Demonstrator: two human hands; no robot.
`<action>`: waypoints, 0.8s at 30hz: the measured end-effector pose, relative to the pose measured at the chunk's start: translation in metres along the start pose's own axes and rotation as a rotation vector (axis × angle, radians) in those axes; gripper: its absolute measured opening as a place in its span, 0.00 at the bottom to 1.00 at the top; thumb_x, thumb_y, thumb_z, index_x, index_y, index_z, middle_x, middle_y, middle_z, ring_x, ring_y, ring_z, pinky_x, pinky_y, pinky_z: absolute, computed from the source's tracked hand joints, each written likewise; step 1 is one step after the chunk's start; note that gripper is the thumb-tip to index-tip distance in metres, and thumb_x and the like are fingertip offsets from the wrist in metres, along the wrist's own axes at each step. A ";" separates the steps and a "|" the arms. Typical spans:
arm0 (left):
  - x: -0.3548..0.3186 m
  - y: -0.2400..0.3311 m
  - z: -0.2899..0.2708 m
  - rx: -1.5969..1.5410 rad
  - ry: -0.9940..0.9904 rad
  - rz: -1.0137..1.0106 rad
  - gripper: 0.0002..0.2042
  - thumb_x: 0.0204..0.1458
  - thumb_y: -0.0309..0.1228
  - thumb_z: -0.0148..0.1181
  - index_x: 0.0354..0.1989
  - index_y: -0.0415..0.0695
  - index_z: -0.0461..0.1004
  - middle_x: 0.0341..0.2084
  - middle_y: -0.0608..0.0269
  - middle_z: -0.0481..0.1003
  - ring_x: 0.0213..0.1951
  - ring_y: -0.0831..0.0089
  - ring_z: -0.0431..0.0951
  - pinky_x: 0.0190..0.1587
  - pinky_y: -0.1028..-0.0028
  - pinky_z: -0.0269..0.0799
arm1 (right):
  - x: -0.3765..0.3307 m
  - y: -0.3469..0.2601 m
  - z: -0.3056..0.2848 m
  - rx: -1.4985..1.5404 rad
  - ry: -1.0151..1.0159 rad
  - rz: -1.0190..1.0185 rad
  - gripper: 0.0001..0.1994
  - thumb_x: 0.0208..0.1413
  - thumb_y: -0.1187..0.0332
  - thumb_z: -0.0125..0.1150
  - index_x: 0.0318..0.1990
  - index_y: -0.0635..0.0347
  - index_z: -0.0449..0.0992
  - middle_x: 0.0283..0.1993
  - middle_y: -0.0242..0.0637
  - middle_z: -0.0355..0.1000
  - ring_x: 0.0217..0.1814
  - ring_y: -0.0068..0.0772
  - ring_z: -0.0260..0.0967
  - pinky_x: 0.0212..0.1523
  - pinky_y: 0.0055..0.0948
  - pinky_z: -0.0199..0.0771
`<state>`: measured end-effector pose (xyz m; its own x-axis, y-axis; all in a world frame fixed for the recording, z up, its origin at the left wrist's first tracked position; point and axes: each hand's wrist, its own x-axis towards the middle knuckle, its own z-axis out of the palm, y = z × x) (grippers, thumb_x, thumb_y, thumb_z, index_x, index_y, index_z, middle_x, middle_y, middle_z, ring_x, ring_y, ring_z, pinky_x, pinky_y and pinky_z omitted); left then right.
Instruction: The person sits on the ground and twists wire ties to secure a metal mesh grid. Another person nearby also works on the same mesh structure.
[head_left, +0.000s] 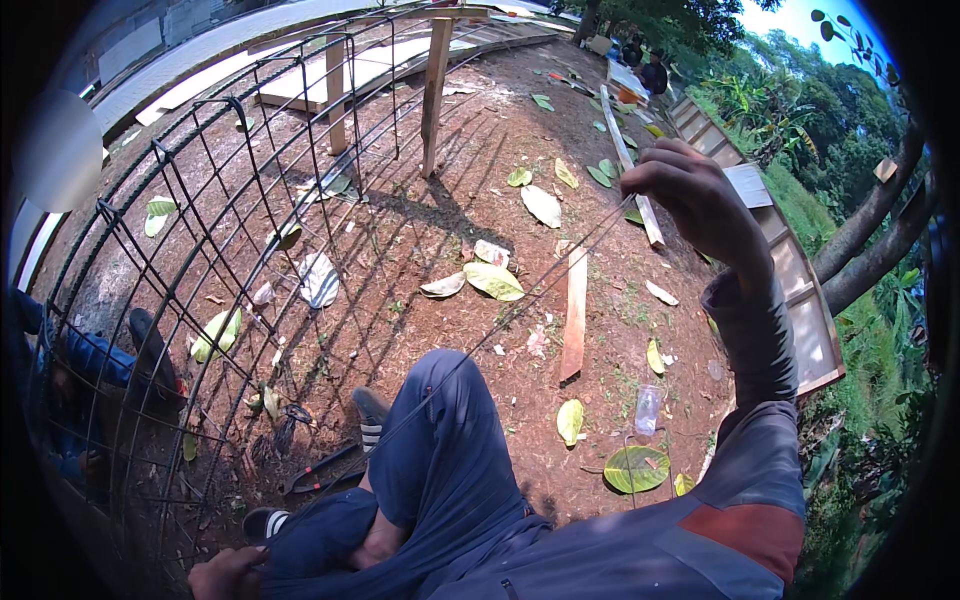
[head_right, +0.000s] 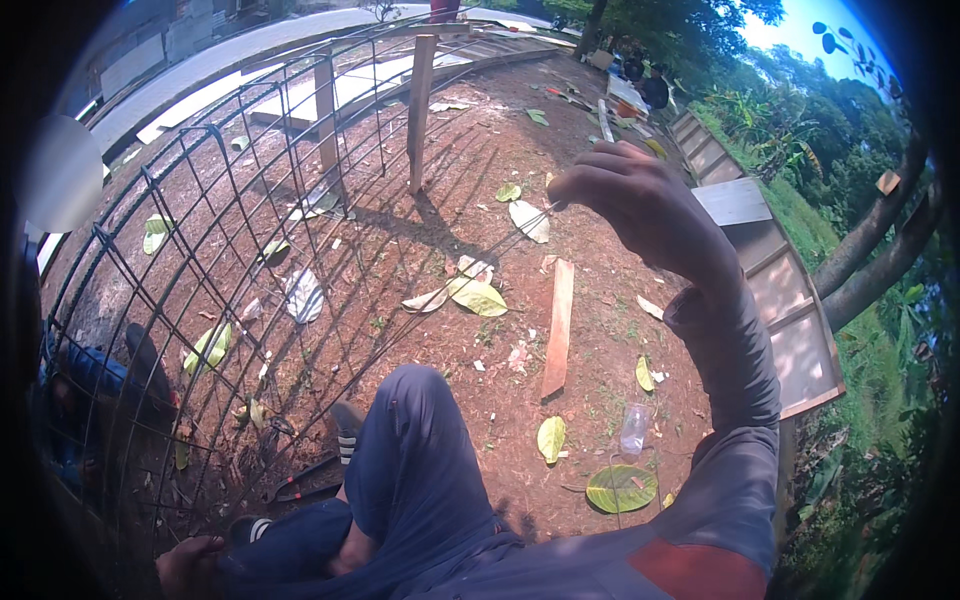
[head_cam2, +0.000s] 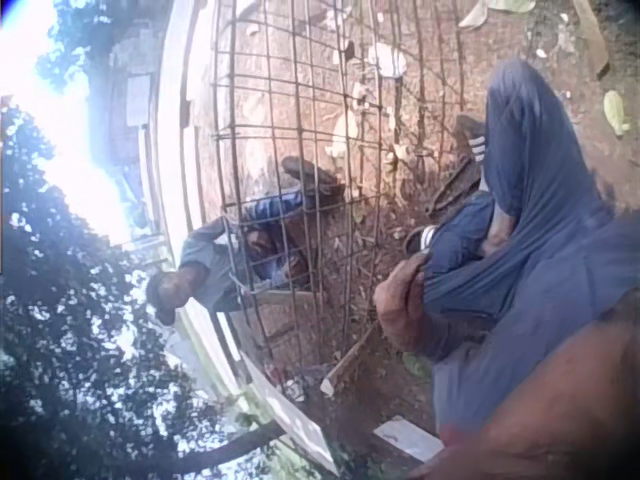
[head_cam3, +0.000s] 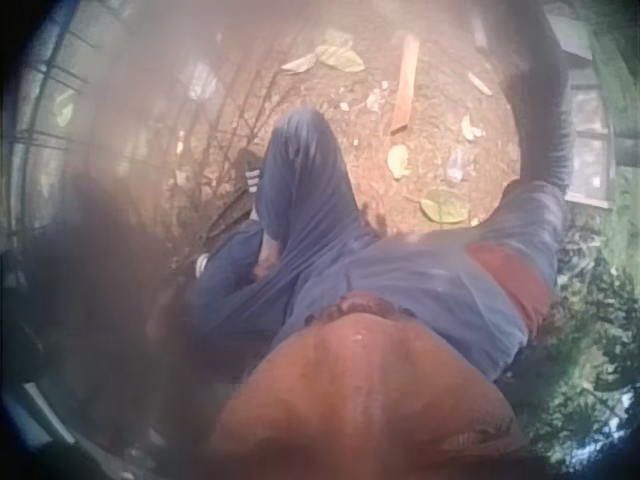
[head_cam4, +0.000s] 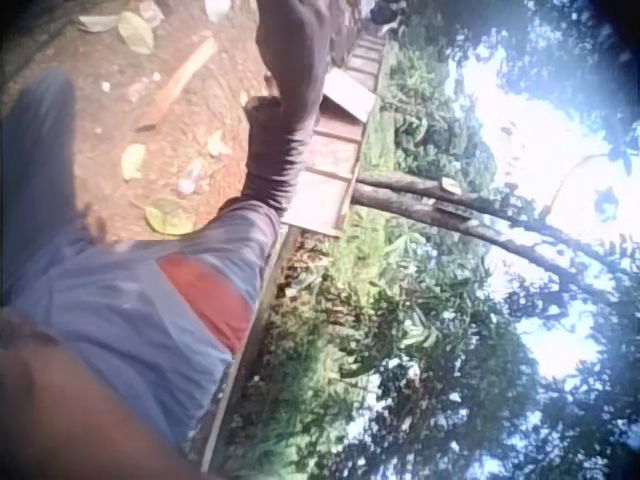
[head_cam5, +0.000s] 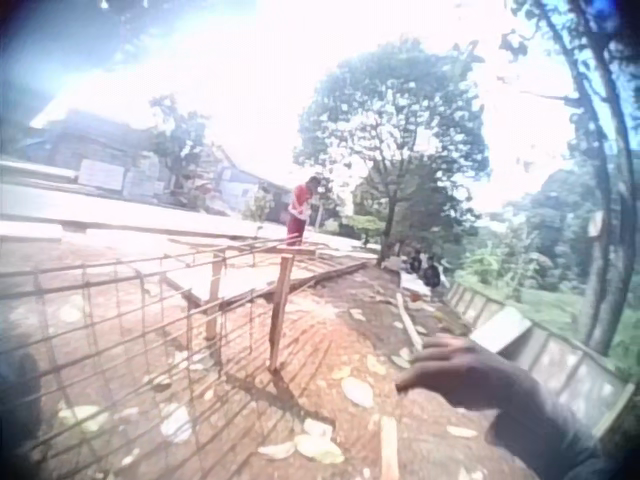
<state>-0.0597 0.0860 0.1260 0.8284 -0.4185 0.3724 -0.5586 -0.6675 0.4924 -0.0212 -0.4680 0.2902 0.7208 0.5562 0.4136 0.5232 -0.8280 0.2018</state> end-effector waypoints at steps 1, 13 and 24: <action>-0.013 0.002 -0.011 0.051 -0.041 -0.052 0.07 0.57 0.25 0.61 0.40 0.38 0.82 0.30 0.55 0.82 0.32 0.71 0.83 0.38 0.71 0.76 | -0.007 0.006 0.023 0.106 -0.025 0.041 0.07 0.57 0.77 0.60 0.42 0.57 0.77 0.34 0.39 0.71 0.39 0.47 0.69 0.40 0.41 0.68; -0.235 0.109 -0.131 -0.196 -0.240 -1.234 0.11 0.59 0.27 0.61 0.45 0.33 0.82 0.28 0.61 0.80 0.29 0.77 0.79 0.36 0.75 0.73 | 0.144 -0.127 0.308 0.640 -0.104 -0.392 0.15 0.52 0.81 0.58 0.45 0.53 0.77 0.42 0.30 0.76 0.48 0.38 0.72 0.50 0.38 0.72; -0.356 0.061 0.037 -0.476 -0.796 -1.546 0.24 0.55 0.35 0.66 0.59 0.42 0.75 0.54 0.49 0.77 0.61 0.57 0.74 0.65 0.64 0.65 | 0.115 -0.260 0.388 0.731 -0.305 -0.756 0.12 0.56 0.69 0.58 0.47 0.47 0.79 0.39 0.27 0.73 0.50 0.31 0.70 0.54 0.34 0.68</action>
<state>-0.3868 0.1711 -0.0058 0.2967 0.0854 -0.9512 0.8134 -0.5444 0.2048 0.1021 -0.1611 -0.0597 0.1293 0.9806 0.1472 0.9486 -0.0791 -0.3063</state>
